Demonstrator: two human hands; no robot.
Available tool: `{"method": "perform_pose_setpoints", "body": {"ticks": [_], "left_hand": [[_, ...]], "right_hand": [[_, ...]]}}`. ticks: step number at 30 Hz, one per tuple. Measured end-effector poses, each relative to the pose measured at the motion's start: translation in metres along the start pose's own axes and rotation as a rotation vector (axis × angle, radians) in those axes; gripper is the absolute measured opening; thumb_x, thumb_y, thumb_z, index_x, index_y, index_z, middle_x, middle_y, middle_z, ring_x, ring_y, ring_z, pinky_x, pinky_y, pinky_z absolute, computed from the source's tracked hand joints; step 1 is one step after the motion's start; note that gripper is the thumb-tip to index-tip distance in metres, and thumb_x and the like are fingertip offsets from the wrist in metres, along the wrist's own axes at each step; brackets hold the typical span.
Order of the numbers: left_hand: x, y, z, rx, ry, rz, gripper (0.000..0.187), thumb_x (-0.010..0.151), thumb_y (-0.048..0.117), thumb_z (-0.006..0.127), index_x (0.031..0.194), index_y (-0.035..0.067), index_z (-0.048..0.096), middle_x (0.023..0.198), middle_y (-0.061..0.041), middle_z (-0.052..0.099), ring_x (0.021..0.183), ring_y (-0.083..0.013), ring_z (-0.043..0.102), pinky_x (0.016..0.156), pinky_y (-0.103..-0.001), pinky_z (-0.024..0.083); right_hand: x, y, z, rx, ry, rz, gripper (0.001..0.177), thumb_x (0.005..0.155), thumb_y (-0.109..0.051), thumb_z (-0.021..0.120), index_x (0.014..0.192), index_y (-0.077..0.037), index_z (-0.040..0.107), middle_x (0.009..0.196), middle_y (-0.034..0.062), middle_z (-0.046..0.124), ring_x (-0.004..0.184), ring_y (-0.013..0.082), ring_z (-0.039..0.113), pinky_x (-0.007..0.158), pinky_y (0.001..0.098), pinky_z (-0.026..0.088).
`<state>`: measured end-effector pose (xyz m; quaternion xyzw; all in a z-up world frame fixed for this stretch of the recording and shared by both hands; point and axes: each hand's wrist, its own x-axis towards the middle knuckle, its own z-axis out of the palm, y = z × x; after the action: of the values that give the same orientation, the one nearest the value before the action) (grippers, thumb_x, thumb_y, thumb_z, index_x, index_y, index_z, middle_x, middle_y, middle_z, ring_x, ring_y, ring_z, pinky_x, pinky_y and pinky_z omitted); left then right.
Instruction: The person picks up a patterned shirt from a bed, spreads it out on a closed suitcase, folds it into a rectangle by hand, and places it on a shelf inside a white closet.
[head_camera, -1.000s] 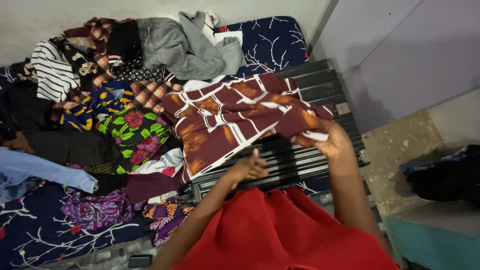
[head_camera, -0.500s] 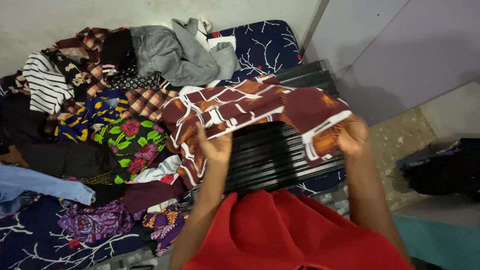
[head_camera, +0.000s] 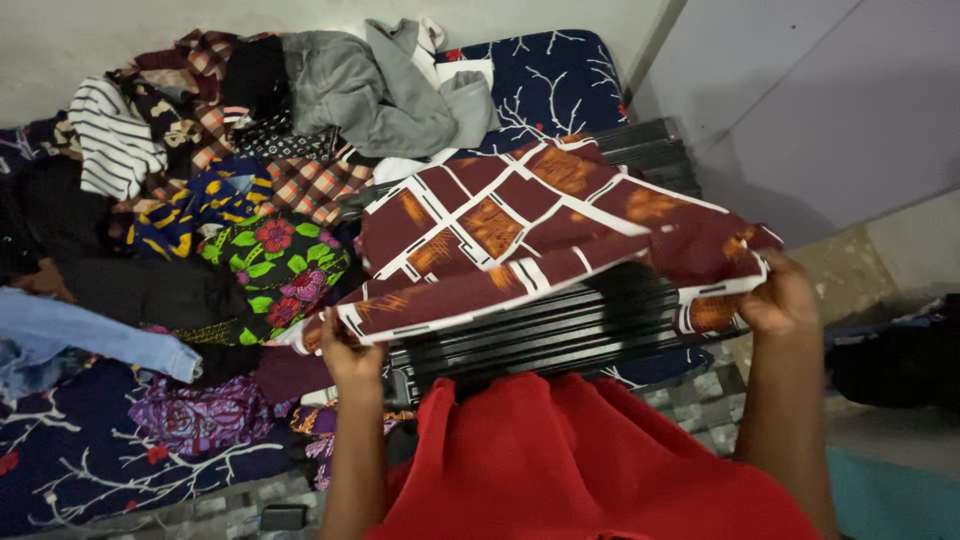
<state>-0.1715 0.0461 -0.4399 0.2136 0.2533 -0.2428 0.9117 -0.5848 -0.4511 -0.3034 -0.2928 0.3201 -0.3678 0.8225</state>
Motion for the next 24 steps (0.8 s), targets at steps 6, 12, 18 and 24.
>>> {"method": "perform_pose_setpoints", "body": {"ticks": [6,12,18,24], "left_hand": [[-0.012,-0.009,-0.051,0.032,-0.177,0.120,0.033,0.104,0.016,0.059,0.132,0.002,0.071,0.128,-0.008,0.073,0.121,-0.0219,0.067,0.115,-0.042,0.053],[-0.048,-0.005,-0.083,-0.091,0.048,-0.131,0.060,0.108,0.045,0.026,0.134,0.004,0.062,0.138,-0.017,0.066,0.129,-0.0330,0.060,0.110,-0.054,0.047],[-0.031,0.012,-0.031,0.091,0.209,-0.273,0.051,0.106,0.045,0.024,0.118,0.013,0.063,0.130,-0.019,0.064,0.125,-0.0388,0.059,0.102,-0.074,0.039],[0.077,0.051,0.138,0.062,-0.026,-0.179,0.029,0.104,0.032,0.041,0.104,0.006,0.053,0.102,-0.020,0.060,0.091,-0.0386,0.062,0.088,-0.067,0.053]], "right_hand": [[-0.014,0.001,-0.004,-0.363,0.333,-0.014,0.027,0.099,-0.008,0.054,0.125,-0.002,0.059,0.122,0.0137,0.066,0.106,0.0299,0.069,0.089,0.0528,0.057],[-0.010,0.012,-0.059,-0.553,0.401,0.043,0.028,0.100,-0.004,0.050,0.126,0.001,0.060,0.125,0.0159,0.067,0.108,0.0261,0.072,0.090,0.0421,0.060],[0.065,0.034,-0.075,-0.263,-0.055,0.020,0.030,0.102,-0.004,0.058,0.132,-0.002,0.058,0.123,0.0131,0.061,0.108,0.0272,0.065,0.098,0.0444,0.057],[0.183,-0.008,0.019,-0.061,-0.263,0.078,0.025,0.102,-0.010,0.056,0.126,-0.007,0.061,0.120,0.0111,0.065,0.108,0.0287,0.066,0.099,0.0522,0.056]]}}
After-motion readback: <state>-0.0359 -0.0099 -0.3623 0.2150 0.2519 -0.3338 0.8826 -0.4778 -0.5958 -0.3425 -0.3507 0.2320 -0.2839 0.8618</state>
